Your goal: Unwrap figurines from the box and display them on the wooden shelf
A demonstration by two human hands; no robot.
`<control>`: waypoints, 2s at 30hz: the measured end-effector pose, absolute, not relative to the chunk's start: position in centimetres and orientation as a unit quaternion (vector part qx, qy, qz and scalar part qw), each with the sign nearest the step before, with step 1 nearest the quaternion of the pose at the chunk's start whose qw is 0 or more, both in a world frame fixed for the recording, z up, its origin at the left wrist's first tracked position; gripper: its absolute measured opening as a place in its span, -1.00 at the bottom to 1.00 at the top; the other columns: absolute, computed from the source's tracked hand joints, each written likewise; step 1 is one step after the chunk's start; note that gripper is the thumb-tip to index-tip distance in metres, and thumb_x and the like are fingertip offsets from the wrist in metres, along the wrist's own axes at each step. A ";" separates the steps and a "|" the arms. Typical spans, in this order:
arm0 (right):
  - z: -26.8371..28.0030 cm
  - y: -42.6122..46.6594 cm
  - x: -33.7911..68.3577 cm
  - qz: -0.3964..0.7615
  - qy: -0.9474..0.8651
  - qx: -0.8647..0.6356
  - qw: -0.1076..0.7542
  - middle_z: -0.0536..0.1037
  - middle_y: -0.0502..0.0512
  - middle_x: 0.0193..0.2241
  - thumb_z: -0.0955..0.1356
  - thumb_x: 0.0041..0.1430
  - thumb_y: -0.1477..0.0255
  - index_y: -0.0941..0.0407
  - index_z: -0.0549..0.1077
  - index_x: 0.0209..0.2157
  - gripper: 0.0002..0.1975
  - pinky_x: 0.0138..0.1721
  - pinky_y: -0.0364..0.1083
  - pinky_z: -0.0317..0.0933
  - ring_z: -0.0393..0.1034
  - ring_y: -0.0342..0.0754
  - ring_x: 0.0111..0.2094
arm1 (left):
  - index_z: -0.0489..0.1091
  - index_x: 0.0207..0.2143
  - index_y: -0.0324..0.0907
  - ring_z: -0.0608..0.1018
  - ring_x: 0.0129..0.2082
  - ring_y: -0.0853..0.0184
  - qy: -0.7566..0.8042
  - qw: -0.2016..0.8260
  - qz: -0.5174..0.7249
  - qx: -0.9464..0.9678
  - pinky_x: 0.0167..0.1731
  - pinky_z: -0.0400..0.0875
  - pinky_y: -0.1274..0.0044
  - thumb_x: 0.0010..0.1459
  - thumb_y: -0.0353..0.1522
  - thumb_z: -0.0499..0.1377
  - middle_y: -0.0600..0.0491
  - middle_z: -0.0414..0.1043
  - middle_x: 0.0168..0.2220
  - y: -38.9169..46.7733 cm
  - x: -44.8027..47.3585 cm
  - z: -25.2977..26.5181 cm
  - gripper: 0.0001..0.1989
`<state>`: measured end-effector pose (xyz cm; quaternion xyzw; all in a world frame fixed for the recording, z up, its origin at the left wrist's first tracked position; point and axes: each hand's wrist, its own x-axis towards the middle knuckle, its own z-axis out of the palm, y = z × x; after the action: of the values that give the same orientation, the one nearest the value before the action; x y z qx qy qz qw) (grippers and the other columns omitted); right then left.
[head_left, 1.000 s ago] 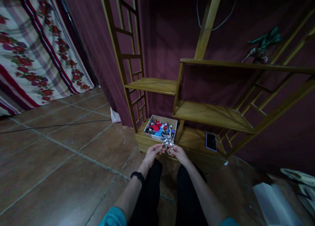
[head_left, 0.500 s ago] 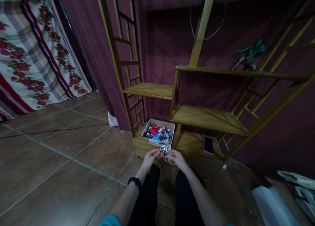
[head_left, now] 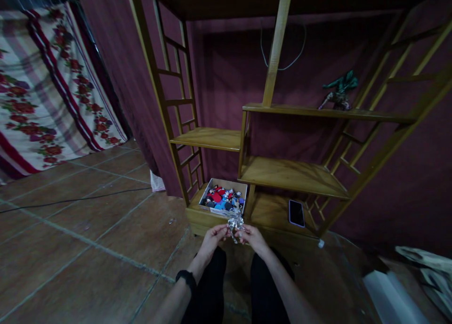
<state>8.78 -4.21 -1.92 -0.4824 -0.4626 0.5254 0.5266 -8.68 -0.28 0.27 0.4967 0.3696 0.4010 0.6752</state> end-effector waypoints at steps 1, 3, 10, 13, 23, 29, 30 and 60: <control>-1.9 -4.4 8.8 0.525 -0.463 -0.478 0.531 0.52 0.05 -0.46 0.38 -0.15 0.14 0.13 0.47 -0.34 -0.62 -0.60 -0.17 0.16 0.25 -0.21 -0.64 | 0.50 -0.29 -0.22 0.46 -0.44 0.36 0.368 0.677 0.399 0.497 -0.45 0.27 0.58 -0.16 -0.21 0.28 -0.04 0.51 -0.41 -0.4 -8.6 0.3 -0.64; -1.7 -4.9 8.9 0.524 -0.463 -0.471 0.538 0.52 0.05 -0.47 0.38 -0.15 0.13 0.12 0.47 -0.35 -0.62 -0.58 -0.16 0.16 0.24 -0.21 -0.63 | 0.49 -0.29 -0.22 0.46 -0.45 0.37 0.368 0.678 0.397 0.498 -0.47 0.26 0.58 -0.15 -0.21 0.27 -0.03 0.50 -0.42 -0.8 -8.4 0.4 -0.64; 0.2 -7.1 10.1 0.499 -0.475 -0.471 0.552 0.51 0.07 -0.47 0.37 -0.12 0.11 0.12 0.48 -0.32 -0.59 -0.57 -0.13 0.18 0.25 -0.19 -0.63 | 0.49 -0.32 -0.22 0.45 -0.49 0.37 0.351 0.669 0.390 0.526 -0.49 0.25 0.58 -0.15 -0.21 0.27 0.00 0.49 -0.49 -2.3 -6.9 3.0 -0.67; 2.4 -8.0 11.1 0.485 -0.482 -0.473 0.556 0.52 0.07 -0.47 0.36 -0.11 0.11 0.12 0.47 -0.31 -0.60 -0.56 -0.13 0.19 0.26 -0.18 -0.62 | 0.49 -0.33 -0.22 0.46 -0.49 0.37 0.339 0.671 0.378 0.540 -0.49 0.25 0.58 -0.16 -0.22 0.28 0.00 0.48 -0.50 -2.7 -6.0 5.2 -0.68; 14.9 -10.6 15.3 0.426 -0.506 -0.450 0.601 0.52 0.07 -0.45 0.36 -0.07 0.19 0.17 0.46 -0.26 -0.61 -0.55 -0.15 0.17 0.26 -0.22 -0.62 | 0.47 -0.38 -0.27 0.47 -0.53 0.36 0.283 0.645 0.374 0.603 -0.55 0.27 0.57 -0.22 -0.19 0.30 0.01 0.48 -0.54 -3.4 -1.5 17.9 -0.63; 22.6 -11.8 17.9 0.400 -0.503 -0.428 0.636 0.51 0.09 -0.42 0.40 -0.09 0.24 0.17 0.47 -0.26 -0.64 -0.54 -0.17 0.14 0.23 -0.25 -0.61 | 0.46 -0.32 -0.29 0.49 -0.50 0.38 0.220 0.632 0.362 0.649 -0.53 0.28 0.60 -0.15 -0.25 0.27 -0.05 0.50 -0.47 -3.7 1.3 26.0 -0.67; 23.8 -12.0 18.3 0.395 -0.504 -0.422 0.642 0.51 0.09 -0.41 0.40 -0.09 0.25 0.17 0.47 -0.27 -0.65 -0.53 -0.17 0.14 0.23 -0.25 -0.59 | 0.46 -0.32 -0.29 0.49 -0.51 0.38 0.214 0.631 0.363 0.652 -0.53 0.28 0.60 -0.15 -0.26 0.28 -0.05 0.50 -0.47 -3.7 1.8 27.1 -0.67; 34.4 -10.8 19.2 0.181 -0.486 -0.428 0.741 0.45 -0.02 -0.60 0.43 -0.19 0.28 0.16 0.41 -0.40 -0.70 -0.60 -0.19 0.19 0.29 -0.20 -0.64 | 0.34 -0.28 -0.24 0.50 -0.43 0.38 0.125 0.589 0.508 0.617 -0.46 0.39 0.56 -0.15 -0.31 0.28 0.00 0.46 -0.37 -4.6 7.5 35.3 -0.66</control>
<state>19.25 -10.83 34.42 -0.4279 -0.4855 0.1810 0.7405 7.51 -4.58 35.32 0.6166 0.1252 0.5076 0.5887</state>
